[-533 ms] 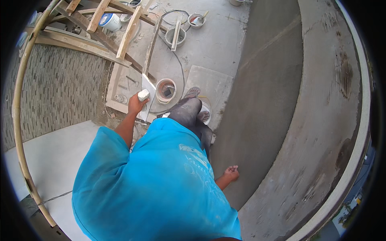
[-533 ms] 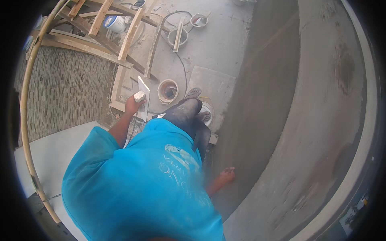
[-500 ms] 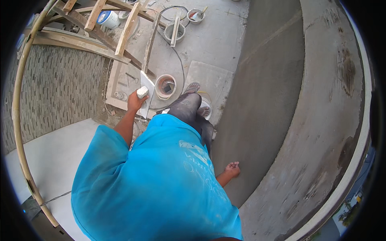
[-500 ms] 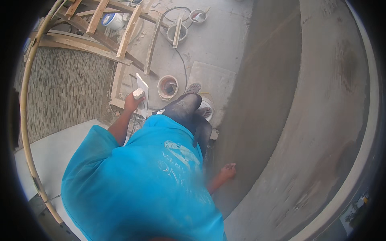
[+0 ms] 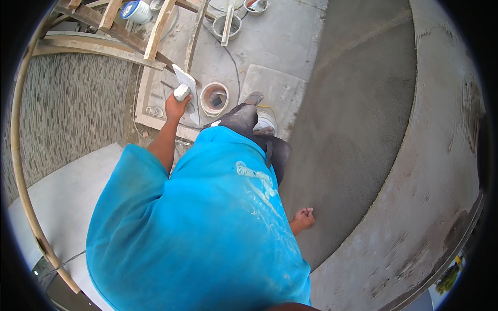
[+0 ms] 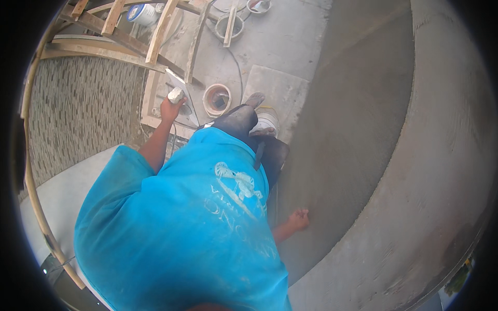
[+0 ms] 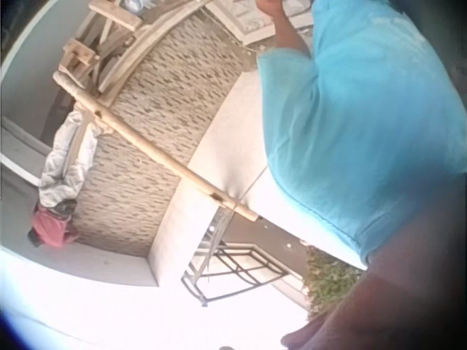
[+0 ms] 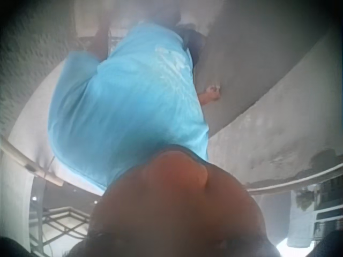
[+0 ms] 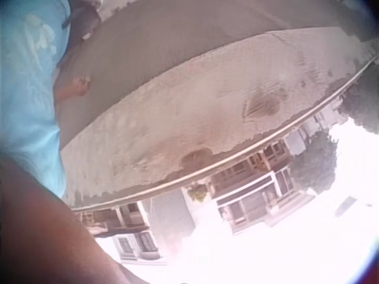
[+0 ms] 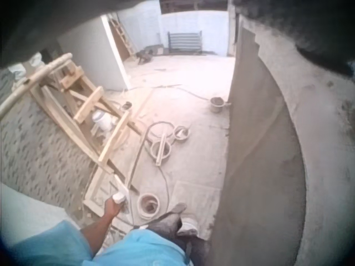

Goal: The person applies and smooths plaster onto a curved exterior wall using a trowel and a larger float. They repeatedly scoop plaster from a bucket, spread it along the wall surface, and level it with the tools.

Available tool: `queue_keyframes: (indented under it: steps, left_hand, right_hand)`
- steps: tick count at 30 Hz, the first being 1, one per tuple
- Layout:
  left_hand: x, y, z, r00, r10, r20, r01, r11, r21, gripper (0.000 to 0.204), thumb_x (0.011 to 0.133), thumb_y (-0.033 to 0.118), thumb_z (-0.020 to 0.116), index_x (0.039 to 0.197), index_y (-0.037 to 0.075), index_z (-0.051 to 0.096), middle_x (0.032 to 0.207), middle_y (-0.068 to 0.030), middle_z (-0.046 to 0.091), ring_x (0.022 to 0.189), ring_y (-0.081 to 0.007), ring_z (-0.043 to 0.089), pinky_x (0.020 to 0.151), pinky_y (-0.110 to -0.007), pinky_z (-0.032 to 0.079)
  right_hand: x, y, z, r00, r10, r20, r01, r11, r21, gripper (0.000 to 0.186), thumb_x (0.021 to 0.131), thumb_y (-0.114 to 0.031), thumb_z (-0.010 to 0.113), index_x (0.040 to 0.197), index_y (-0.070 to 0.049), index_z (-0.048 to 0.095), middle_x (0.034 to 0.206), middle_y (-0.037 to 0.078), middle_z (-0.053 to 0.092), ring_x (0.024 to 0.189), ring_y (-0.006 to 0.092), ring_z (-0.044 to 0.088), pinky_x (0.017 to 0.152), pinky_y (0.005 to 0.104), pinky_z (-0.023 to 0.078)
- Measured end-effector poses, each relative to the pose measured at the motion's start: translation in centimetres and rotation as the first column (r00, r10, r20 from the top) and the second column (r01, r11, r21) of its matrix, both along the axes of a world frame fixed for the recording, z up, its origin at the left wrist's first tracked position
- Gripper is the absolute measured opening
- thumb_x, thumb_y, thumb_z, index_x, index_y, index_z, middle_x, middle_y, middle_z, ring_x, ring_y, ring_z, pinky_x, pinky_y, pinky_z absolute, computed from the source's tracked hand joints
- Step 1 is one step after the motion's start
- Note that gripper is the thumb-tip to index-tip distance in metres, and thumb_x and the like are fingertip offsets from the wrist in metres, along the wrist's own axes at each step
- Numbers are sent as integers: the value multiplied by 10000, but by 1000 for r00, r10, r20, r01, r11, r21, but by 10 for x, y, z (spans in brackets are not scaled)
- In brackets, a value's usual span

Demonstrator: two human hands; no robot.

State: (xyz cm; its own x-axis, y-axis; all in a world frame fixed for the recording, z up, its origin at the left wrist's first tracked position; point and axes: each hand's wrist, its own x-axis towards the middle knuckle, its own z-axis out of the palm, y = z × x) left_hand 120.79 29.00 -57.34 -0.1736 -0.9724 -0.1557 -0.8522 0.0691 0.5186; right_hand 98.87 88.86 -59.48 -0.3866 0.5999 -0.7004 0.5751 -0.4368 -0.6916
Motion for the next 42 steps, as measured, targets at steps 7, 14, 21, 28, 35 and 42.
queue_keyframes:
  steps: [7,14,21,28,35,42]
  left_hand:
    - [-37,-66,-46,978,143,-150,-154,986,-63,560,727,390,876,1087,-5,706,1029,-173,739,958,-306,710,845,-402,529]
    - [-132,-178,-168,955,-47,-294,38,999,-35,423,779,257,842,1091,1,716,1015,-155,749,960,-268,726,839,-381,548]
    - [-252,-255,-344,871,-339,-357,378,925,43,297,839,183,796,1049,6,682,944,-135,740,883,-199,708,792,-334,533]
    - [-259,-264,-329,771,-517,-370,602,782,162,219,861,178,784,938,24,649,836,-83,710,759,-133,647,708,-299,508]
    - [-194,-299,-354,907,-375,-191,398,912,99,235,868,198,782,965,21,662,871,-91,717,815,-131,658,752,-310,514]
    - [-178,-318,-361,954,-299,-35,301,939,165,385,832,277,804,1107,34,686,1032,-152,739,974,-267,713,852,-373,527]
  right_hand:
    - [2,-26,16,971,222,86,-238,898,369,173,964,-43,458,981,76,584,870,133,627,729,204,581,614,331,455]
    - [2,-63,-10,990,-103,-98,142,694,706,214,961,-64,491,940,105,619,856,135,631,690,187,568,558,303,435]
    - [-127,-219,-38,937,245,249,-9,-696,718,503,1001,-343,577,1390,-45,463,1294,140,470,1227,257,478,916,411,523]
    - [-296,-291,14,719,463,518,332,-884,328,350,981,-423,593,1197,-151,640,1358,99,451,1248,248,433,993,443,412]
    - [-329,-282,-20,902,187,390,147,-980,131,240,953,-480,580,1064,-314,713,1352,-4,504,1297,210,398,1090,460,245]
    - [-320,-277,-24,906,150,395,89,-981,170,191,947,-429,601,1040,-333,738,1360,-28,525,1353,196,381,1172,408,209]
